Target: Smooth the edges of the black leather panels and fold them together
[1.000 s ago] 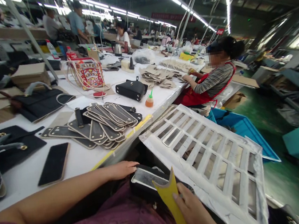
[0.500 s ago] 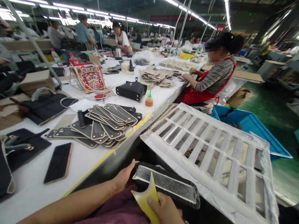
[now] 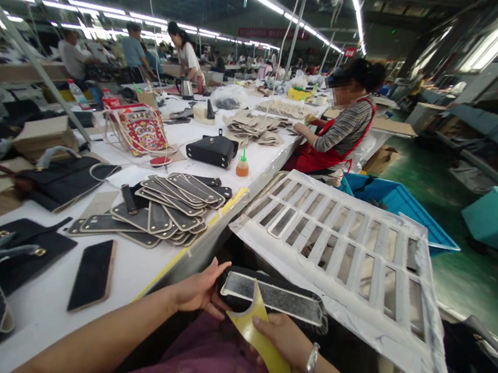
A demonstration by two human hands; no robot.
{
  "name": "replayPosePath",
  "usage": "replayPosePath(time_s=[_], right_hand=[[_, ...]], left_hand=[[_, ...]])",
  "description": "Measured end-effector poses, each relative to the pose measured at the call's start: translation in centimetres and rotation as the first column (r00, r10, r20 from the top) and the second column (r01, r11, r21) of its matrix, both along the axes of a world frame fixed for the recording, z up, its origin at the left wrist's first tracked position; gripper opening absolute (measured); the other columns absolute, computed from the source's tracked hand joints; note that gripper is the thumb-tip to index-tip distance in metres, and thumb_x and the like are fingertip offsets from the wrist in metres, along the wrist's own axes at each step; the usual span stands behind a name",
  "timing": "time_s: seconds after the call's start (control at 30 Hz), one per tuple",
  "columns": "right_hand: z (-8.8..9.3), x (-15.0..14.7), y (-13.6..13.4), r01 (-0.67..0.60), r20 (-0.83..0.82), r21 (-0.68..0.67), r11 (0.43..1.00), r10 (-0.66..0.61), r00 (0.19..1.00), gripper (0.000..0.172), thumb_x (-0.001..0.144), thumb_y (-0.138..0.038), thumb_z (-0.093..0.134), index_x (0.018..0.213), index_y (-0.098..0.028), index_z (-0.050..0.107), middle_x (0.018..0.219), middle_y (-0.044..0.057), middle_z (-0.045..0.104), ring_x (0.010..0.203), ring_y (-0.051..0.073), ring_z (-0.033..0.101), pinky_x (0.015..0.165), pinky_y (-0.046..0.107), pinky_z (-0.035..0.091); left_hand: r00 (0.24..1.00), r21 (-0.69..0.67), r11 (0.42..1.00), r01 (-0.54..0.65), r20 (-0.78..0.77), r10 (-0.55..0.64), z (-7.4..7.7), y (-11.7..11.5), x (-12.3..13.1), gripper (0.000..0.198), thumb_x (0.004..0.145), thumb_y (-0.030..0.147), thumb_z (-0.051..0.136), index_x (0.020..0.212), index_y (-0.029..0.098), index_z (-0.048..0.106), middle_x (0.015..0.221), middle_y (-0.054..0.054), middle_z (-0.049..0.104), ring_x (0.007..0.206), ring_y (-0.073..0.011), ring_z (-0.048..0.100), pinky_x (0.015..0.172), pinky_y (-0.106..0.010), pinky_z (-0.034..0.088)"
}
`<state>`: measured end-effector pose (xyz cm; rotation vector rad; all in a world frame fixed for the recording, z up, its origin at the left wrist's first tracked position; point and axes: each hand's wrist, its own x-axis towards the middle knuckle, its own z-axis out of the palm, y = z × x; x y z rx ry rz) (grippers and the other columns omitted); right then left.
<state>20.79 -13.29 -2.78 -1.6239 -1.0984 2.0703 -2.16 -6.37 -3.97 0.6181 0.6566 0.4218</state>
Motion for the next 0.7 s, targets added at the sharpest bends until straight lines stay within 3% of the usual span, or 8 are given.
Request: replayPosePath(time_s=[0.2, 0.37, 0.5, 0.7], right_hand=[[0.2, 0.2, -0.5, -0.01, -0.026, -0.054, 0.999, 0.008, 1.0, 0.046, 0.072, -0.056, 0.057, 0.071, -0.011, 0.062, 0.062, 0.009, 0.065, 0.05, 0.016, 0.059, 0.05, 0.027, 0.045], [0.4, -1.4, -0.1, 0.025, -0.131, -0.072, 0.997, -0.035, 0.991, 0.046, 0.071, -0.055, 0.058, 0.081, -0.01, 0.06, 0.065, 0.009, 0.065, 0.054, 0.016, 0.061, 0.047, 0.023, 0.043], [-0.5, -3.9, -0.2, 0.143, -0.152, -0.053, 0.988, -0.149, 0.977, 0.049, 0.068, -0.058, 0.059, 0.082, -0.011, 0.056, 0.066, 0.009, 0.065, 0.052, 0.016, 0.061, 0.045, 0.022, 0.042], [-1.6, -6.9, -1.1, 0.27, -0.183, -0.012, 0.963, -0.268, 0.946, 0.052, 0.065, -0.061, 0.06, 0.083, -0.012, 0.054, 0.061, 0.007, 0.064, 0.048, 0.016, 0.059, 0.047, 0.024, 0.043]], left_hand=[[0.957, -0.054, 0.964, -0.259, 0.119, 0.264, 0.3, -1.2, 2.3, 0.062, 0.078, 0.069, 0.032, 0.125, 0.029, 0.035, 0.109, -0.007, 0.054, 0.086, -0.0214, 0.059, 0.072, -0.043, 0.049], [0.916, -0.031, 0.923, -0.383, 0.114, 0.384, 0.1, -1.7, 3.4, 0.06, 0.08, 0.067, 0.032, 0.124, 0.026, 0.038, 0.106, -0.006, 0.055, 0.091, -0.0219, 0.057, 0.075, -0.037, 0.048], [0.887, -0.001, 0.905, -0.425, 0.196, 0.417, -0.7, -1.8, 3.6, 0.062, 0.083, 0.065, 0.027, 0.125, 0.02, 0.038, 0.102, -0.006, 0.057, 0.094, -0.0197, 0.056, 0.085, -0.032, 0.042], [0.863, 0.019, 0.899, -0.437, 0.289, 0.414, -2.4, -1.8, 2.6, 0.067, 0.081, 0.068, 0.024, 0.125, 0.02, 0.04, 0.113, -0.009, 0.054, 0.102, -0.0231, 0.053, 0.089, -0.036, 0.039]])
